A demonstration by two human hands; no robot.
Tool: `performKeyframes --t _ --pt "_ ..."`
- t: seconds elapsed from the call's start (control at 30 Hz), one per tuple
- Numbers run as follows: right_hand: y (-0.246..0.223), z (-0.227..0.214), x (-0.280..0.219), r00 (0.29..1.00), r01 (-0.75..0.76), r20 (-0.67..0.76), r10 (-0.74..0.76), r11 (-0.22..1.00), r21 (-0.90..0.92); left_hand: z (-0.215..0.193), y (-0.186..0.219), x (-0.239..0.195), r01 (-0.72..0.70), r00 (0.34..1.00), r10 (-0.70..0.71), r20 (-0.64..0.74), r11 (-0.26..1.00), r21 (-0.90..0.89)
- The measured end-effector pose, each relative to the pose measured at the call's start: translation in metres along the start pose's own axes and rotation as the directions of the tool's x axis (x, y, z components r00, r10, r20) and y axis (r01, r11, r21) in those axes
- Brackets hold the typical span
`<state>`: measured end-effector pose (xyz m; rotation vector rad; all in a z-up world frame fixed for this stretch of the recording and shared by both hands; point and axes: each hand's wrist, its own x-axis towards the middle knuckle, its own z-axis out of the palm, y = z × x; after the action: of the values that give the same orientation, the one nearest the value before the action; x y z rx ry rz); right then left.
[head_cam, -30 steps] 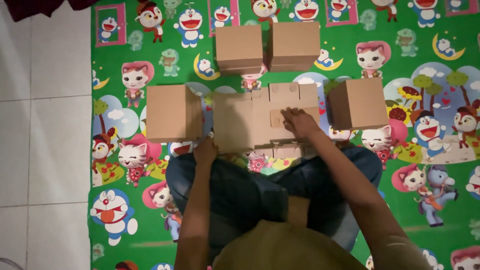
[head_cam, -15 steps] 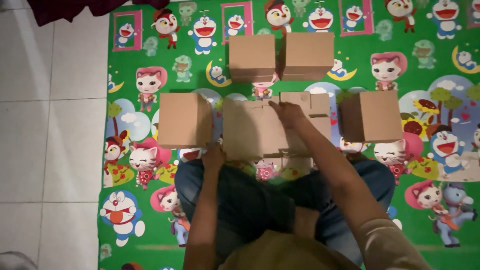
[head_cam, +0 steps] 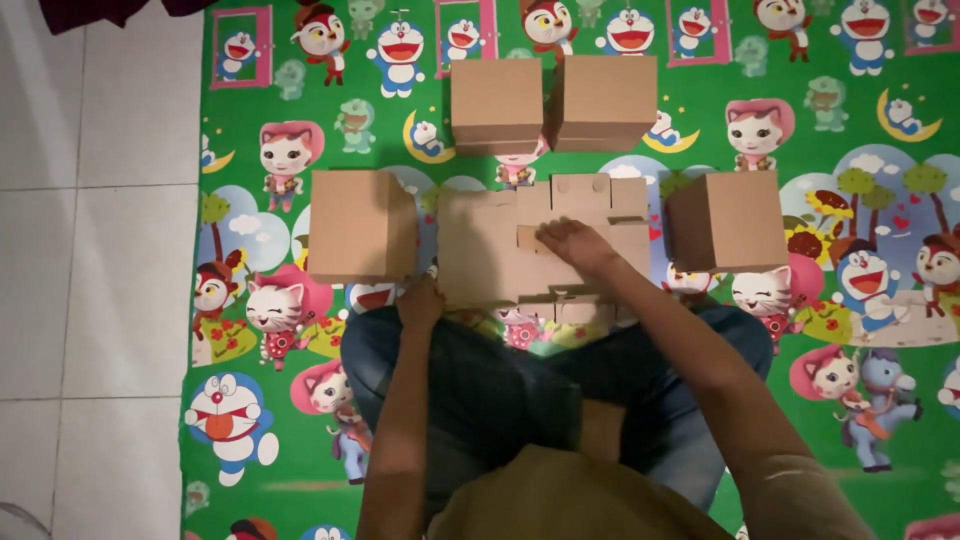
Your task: The person folds flat cardboard templates into small boxes by hand, then stacks the completed boxes.
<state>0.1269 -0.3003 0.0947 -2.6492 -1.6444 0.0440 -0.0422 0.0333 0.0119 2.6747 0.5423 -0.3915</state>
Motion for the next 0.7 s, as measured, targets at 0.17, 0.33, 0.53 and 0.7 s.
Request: performKeyframes --t 0.17,0.33,0.53,0.7 --pt "-0.005 0.021 0.003 0.996 -0.082 0.025 0.082 0.997 -0.003 -0.022 0.01 -0.012 -0.029 0.999 0.03 0.019 1.0 -0.01" --pt "-0.008 0.044 0.038 0.973 -0.196 0.138 0.184 0.977 0.085 -0.015 0.009 -0.009 -0.005 1.0 0.005 0.027 1.0 0.01" --pt "-0.008 0.059 0.064 0.943 -0.275 0.183 0.278 0.961 -0.041 -0.029 0.02 -0.021 0.022 1.0 -0.021 0.004 0.995 -0.098" --pt "0.003 0.095 0.086 0.936 -0.31 -0.158 0.314 0.95 0.046 -0.045 0.031 -0.025 -0.038 0.999 0.036 -0.021 0.995 -0.09"
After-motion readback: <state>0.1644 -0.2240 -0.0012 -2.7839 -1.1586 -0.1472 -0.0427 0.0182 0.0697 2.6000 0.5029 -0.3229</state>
